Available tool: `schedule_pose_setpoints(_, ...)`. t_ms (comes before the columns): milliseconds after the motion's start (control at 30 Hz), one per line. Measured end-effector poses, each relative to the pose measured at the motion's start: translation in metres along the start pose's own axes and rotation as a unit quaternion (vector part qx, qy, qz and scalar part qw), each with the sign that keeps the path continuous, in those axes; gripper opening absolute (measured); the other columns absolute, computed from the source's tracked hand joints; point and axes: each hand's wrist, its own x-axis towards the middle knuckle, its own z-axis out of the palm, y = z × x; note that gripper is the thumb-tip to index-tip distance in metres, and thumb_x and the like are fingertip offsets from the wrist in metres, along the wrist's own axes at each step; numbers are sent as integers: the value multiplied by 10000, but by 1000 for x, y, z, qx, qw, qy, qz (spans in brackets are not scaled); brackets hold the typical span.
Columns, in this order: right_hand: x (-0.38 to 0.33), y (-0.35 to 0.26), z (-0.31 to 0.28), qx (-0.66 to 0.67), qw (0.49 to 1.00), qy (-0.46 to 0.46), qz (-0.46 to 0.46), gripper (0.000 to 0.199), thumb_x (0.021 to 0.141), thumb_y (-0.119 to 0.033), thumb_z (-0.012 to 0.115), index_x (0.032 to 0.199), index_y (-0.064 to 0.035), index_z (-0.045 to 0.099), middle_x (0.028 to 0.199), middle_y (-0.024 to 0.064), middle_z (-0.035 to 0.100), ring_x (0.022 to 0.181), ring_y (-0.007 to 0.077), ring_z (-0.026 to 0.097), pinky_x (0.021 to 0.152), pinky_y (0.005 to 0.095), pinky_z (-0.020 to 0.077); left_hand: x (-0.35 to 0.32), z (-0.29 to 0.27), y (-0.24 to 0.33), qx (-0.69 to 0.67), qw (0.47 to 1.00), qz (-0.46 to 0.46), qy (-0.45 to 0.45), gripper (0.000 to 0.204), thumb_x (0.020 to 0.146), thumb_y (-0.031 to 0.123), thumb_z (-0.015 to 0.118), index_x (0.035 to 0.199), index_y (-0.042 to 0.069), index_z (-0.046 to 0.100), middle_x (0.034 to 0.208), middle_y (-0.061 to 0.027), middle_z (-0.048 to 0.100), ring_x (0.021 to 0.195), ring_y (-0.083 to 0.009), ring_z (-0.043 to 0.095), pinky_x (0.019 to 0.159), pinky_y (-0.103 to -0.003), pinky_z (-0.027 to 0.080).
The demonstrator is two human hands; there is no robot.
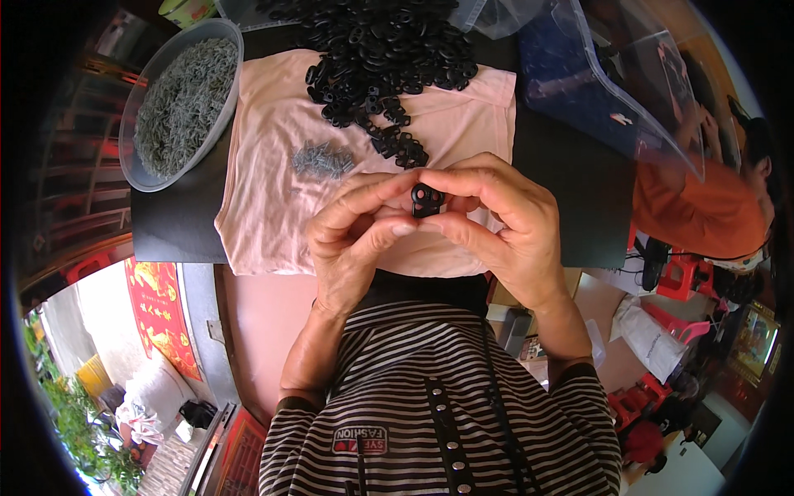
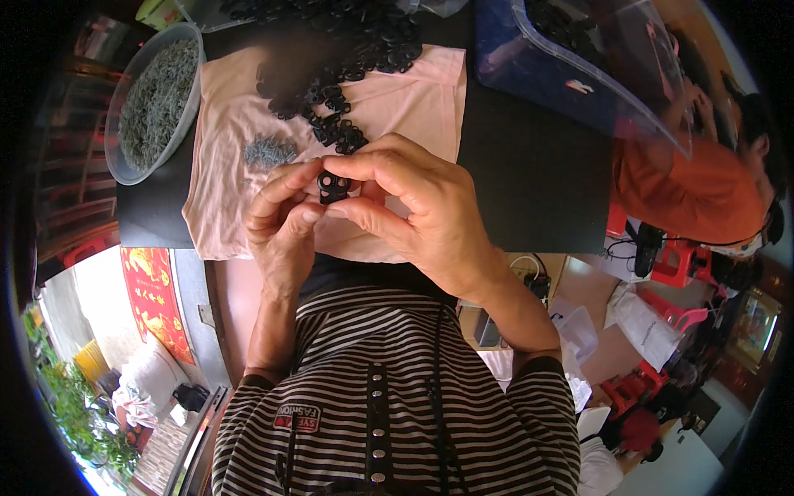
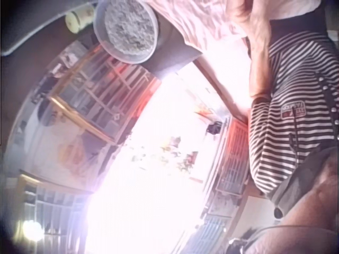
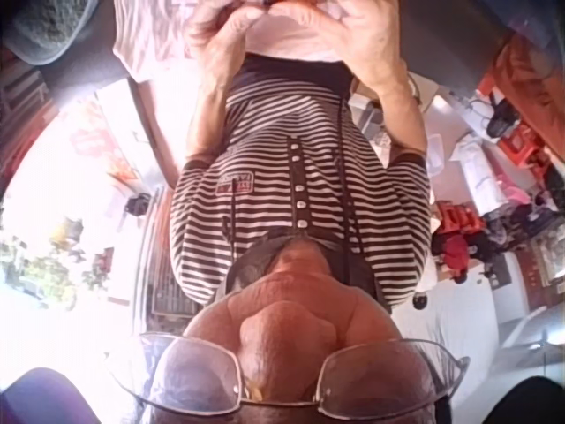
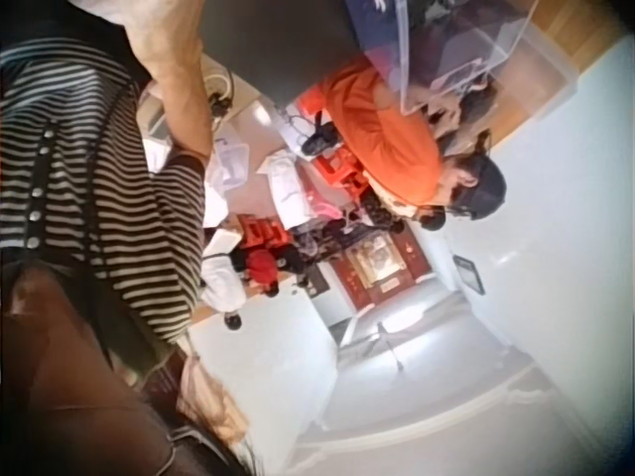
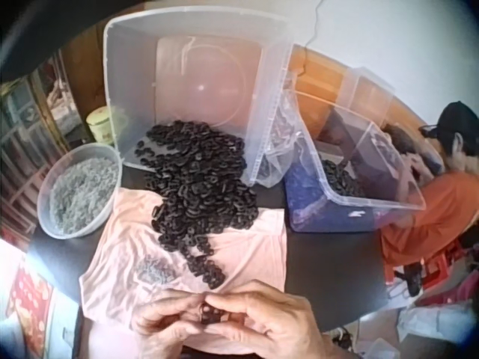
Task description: The person assembles black plastic snap fasteners by hand. They pick up a black plastic ring and a metal pin, insert the pin into the ring, and press the components together to secure them. The completed fasteners are placed on a pink cloth on the table.
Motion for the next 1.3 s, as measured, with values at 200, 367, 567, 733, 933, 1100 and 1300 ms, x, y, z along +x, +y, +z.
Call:
schedule_pose_setpoints(200, -2, 2, -4, 27, 999, -22, 14, 342, 706, 17, 719, 1034, -12, 628, 877, 62, 598, 706, 116, 593, 612, 228, 491, 1, -2, 3, 110, 994, 12, -6, 263, 754, 4, 691, 1014, -13, 665, 1008, -148, 640, 863, -175, 612, 739, -250, 519)
schedule_pose_setpoints(367, -5, 1, -7, 14, 999, -38, 1, 335, 746, 16, 689, 1069, -19, 609, 904, 72, 592, 730, 130, 601, 625, 234, 502, 1, 1, 3, 158, 986, 43, -9, 204, 747, -4, 696, 949, -23, 673, 984, -154, 647, 838, -173, 617, 699, -244, 516)
schedule_pose_setpoints(567, -10, 0, -8, 4, 999, -35, 6, 305, 773, 15, 667, 1069, -8, 595, 924, 85, 597, 764, 148, 620, 635, 248, 514, -1, 5, 4, 161, 986, 36, -19, 168, 766, -16, 681, 932, -29, 664, 961, -152, 647, 818, -160, 616, 689, -242, 512)
schedule_pose_setpoints(733, -16, 9, -7, 2, 1000, -17, -3, 279, 770, 19, 668, 1039, -5, 596, 927, 87, 608, 787, 161, 633, 638, 253, 523, -3, 7, -3, 149, 988, 21, -25, 176, 775, -32, 668, 951, -25, 658, 967, -143, 647, 838, -157, 616, 726, -238, 506)
schedule_pose_setpoints(933, -10, 16, -4, -25, 998, 46, -19, 300, 723, 2, 727, 1003, -16, 621, 887, 73, 624, 721, 132, 633, 594, 221, 511, 0, 19, -8, 55, 996, -42, 53, 213, 820, -34, 624, 1032, -15, 633, 1015, -108, 644, 904, -150, 613, 819, -241, 490)
schedule_pose_setpoints(1100, -9, 11, -11, 67, 995, 27, 76, 215, 788, -9, 671, 1000, -1, 637, 853, 61, 633, 667, 93, 615, 580, 199, 499, 2, 22, -6, -3, 994, -83, 72, 295, 858, -36, 579, 1152, -21, 564, 970, -107, 634, 867, -140, 610, 819, -249, 498)
schedule_pose_setpoints(1300, -8, 7, -12, 84, 986, 54, 132, 169, 826, -2, 625, 993, 19, 640, 832, 60, 638, 642, 79, 602, 567, 192, 487, 1, 23, -5, -4, 987, -151, 53, 281, 878, -4, 571, 1157, -23, 547, 953, -114, 630, 792, -144, 608, 744, -248, 508)
